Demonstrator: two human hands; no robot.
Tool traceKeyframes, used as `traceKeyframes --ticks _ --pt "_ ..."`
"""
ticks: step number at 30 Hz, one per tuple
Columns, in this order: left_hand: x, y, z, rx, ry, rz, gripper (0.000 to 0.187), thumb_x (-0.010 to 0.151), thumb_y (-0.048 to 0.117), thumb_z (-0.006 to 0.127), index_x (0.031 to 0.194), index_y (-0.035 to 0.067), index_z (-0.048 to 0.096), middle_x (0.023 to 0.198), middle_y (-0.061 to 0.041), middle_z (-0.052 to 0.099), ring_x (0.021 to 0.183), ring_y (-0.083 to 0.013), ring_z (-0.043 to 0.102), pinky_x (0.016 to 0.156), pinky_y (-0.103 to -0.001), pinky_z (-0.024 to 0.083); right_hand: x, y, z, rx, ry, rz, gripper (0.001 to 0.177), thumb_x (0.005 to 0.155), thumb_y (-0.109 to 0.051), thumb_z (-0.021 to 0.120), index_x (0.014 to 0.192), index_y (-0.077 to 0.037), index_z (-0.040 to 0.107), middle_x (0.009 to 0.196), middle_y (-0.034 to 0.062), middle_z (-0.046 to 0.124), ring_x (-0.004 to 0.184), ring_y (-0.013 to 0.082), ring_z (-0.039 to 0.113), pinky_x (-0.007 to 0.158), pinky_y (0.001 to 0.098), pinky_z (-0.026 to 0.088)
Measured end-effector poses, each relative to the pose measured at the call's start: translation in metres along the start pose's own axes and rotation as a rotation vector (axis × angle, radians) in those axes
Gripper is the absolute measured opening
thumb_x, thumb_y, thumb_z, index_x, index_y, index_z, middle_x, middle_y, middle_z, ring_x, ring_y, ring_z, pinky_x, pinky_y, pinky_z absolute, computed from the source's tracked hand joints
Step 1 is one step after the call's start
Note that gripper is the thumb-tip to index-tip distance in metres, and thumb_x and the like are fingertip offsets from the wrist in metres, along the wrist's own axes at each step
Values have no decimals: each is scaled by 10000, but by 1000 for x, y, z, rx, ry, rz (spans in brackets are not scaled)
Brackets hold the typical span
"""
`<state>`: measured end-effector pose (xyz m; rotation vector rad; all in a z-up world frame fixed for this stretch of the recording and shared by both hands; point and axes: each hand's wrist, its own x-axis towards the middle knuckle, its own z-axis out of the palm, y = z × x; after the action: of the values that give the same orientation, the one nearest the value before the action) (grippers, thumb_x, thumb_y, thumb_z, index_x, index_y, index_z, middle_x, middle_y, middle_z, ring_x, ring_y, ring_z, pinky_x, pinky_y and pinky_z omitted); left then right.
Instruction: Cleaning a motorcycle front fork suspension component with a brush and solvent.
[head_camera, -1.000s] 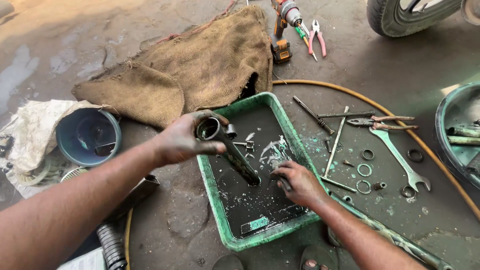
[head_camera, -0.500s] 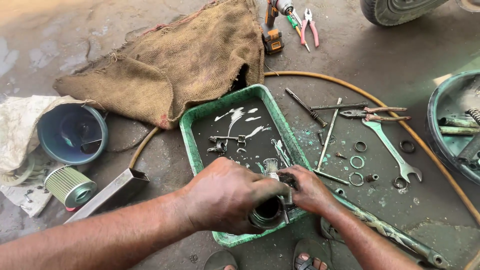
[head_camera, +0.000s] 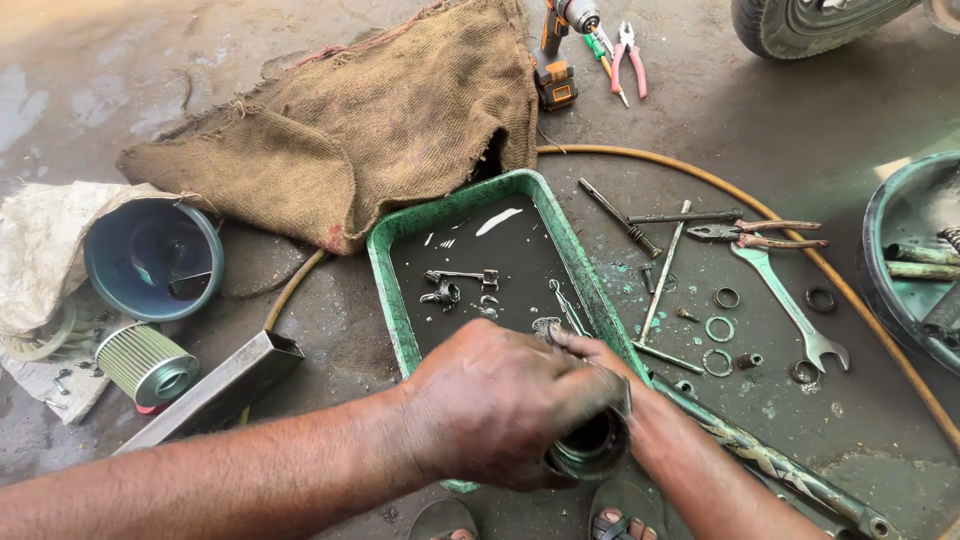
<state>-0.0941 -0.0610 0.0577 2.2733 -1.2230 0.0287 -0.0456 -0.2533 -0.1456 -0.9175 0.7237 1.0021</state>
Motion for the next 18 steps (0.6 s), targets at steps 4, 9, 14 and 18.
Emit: traceKeyframes --ticks 4,9,14,18 --pt "-16 -29 -15 48 47 -16 431 821 351 817 1123 137 595 890 -65 725 825 -288 736 665 -454 585 31 -32 -28 -25 -125 -115 331 993 -384 663 834 -93 655 768 71 675 658 191 656 632 328 560" --pt "-64 -56 -2 30 138 -264 543 828 210 796 1303 119 550 1377 -136 647 1177 -298 702 966 -377 601 -32 -101 15 -84 207 -539 327 922 -197 686 1129 -105 450 1017 88 627 828 219 707 803 399 668" --pt "-67 -62 3 -40 -433 -718 899 878 218 759 1589 175 211 1684 -116 215 1283 -319 562 1009 -417 524 -67 -118 41 -313 104 -1132 800 867 2 758 1458 -180 249 1215 97 508 961 216 655 832 426 645" --pt "-61 -80 -5 65 -523 -878 826 878 308 740 1573 230 301 1609 -63 294 1335 -268 511 1083 -424 478 -103 -106 72 -1007 -9 -1597 1051 908 59 824 1625 -167 89 1459 161 402 1285 251 562 1049 401 587"
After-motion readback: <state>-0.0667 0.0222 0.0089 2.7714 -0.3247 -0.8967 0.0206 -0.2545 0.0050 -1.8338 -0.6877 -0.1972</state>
